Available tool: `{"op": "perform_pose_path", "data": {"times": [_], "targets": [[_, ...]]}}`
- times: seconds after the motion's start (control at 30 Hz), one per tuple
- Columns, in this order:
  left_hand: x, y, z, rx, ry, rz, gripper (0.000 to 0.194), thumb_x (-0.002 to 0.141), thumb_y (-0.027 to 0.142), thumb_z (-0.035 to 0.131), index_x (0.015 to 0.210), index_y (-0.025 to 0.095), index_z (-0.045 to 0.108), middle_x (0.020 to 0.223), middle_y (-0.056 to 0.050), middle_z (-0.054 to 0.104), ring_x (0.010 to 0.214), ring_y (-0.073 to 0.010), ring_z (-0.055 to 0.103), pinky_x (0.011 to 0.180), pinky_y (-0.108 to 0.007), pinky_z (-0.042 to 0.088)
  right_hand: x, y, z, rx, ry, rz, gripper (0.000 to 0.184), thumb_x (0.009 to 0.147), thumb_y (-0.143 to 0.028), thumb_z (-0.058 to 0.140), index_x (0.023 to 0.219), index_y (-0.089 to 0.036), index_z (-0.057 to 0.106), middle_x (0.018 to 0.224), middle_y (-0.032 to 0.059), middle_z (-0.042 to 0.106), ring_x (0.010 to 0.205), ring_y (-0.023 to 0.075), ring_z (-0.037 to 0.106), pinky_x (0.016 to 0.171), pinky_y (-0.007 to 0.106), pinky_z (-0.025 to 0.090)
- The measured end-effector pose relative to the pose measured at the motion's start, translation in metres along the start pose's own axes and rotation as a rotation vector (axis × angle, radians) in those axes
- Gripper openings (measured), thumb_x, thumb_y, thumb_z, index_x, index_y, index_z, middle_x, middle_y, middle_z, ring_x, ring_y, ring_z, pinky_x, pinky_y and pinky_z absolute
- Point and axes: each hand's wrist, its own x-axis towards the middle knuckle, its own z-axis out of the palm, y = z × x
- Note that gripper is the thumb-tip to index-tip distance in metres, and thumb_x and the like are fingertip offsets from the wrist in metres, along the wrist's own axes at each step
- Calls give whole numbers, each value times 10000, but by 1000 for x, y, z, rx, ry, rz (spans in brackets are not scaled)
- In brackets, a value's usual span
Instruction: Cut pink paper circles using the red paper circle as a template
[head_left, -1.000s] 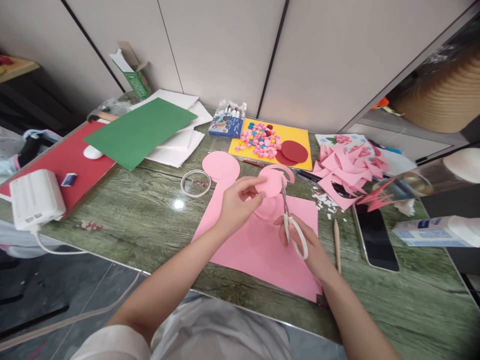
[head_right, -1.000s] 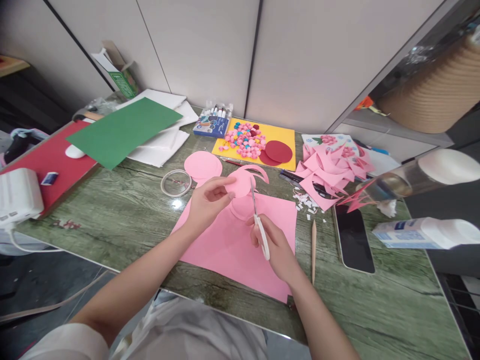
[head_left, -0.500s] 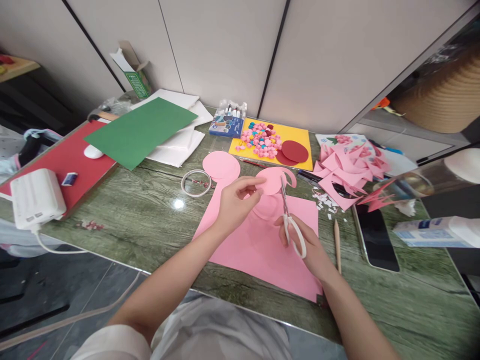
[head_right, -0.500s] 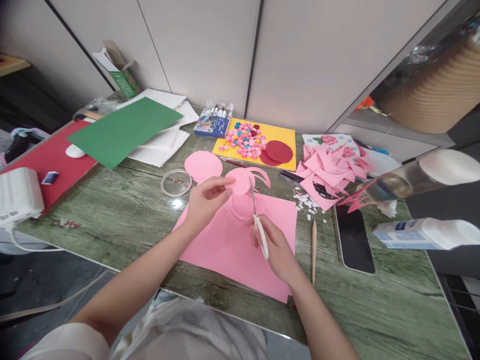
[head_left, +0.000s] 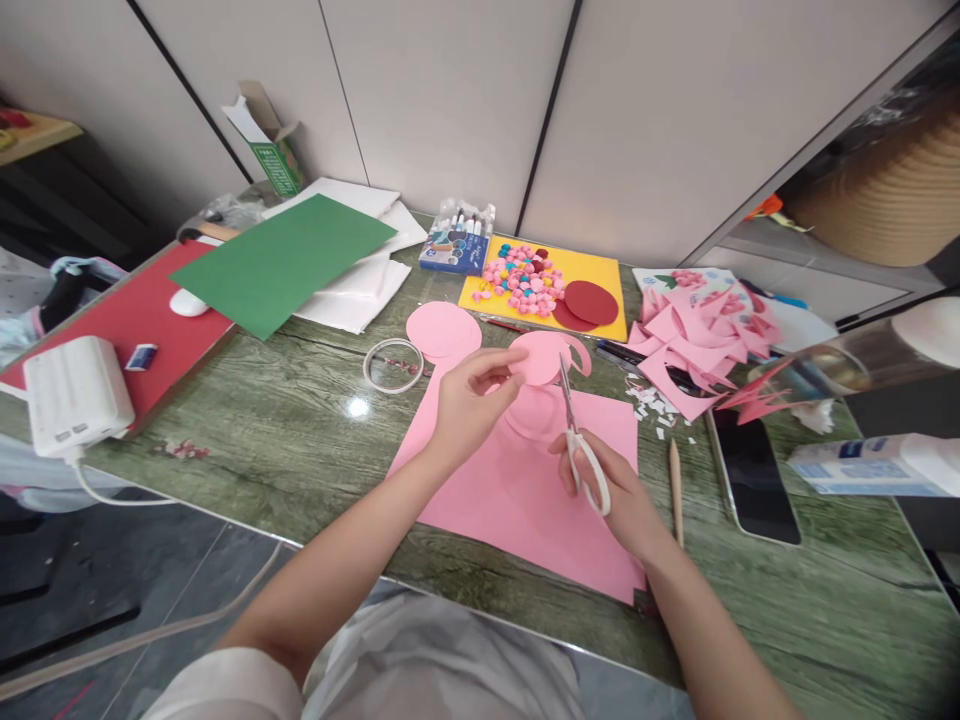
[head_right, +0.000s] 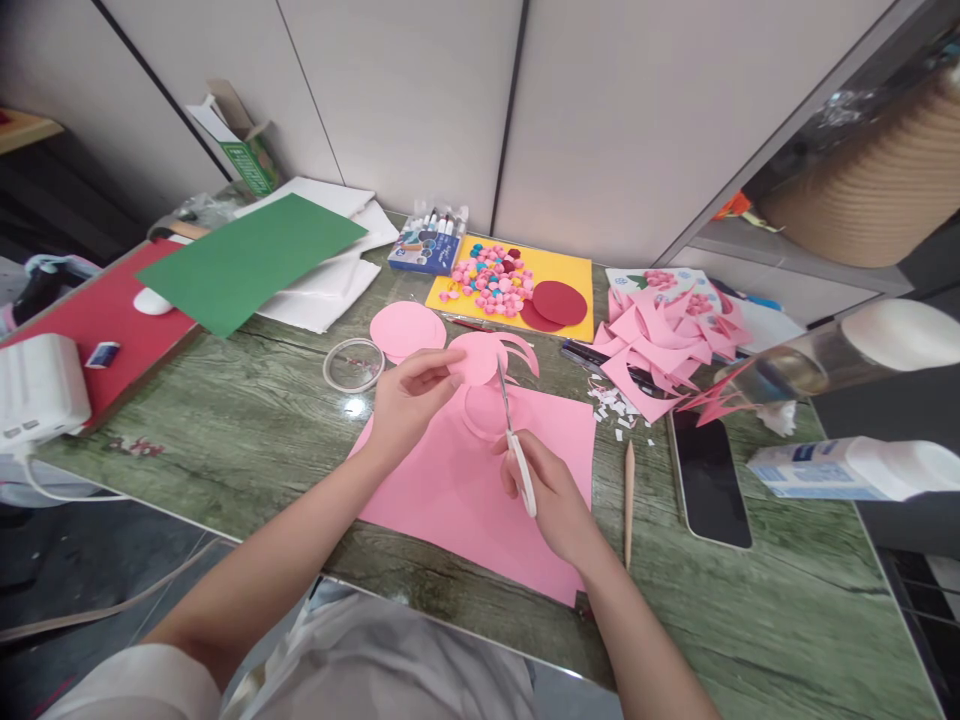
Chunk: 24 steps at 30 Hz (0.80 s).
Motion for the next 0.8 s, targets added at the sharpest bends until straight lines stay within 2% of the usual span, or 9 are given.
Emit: {"op": "perform_pose_path", "data": {"times": [0.27,0.57,0.8], "targets": [[0,-4,2,-21,-30,10,261,704,83,625,934,192,686,952,-54,641,715,-88,552,660,-224,467,0,0,0,15,9,-18,232,935,-395,360,967,-210,497,615,-40,441,593,132,404,616,278,323],[0,-4,2,-23,-34,11,252,711,77,609,923,189,686,939,-52,644,721,-93,556,671,-231,470,0,-1,0,11,9,-24,240,931,-408,363,958,-208,493,606,-41,440,586,130,402,604,277,326],[0,-3,-2,6,-12,27,201,729,87,608,881,185,697,908,-52,659,798,-121,593,714,-245,473,0,1,-1,3,6,-9,183,934,-350,379,956,-212,497,596,-46,440,577,125,404,595,267,319]]}}
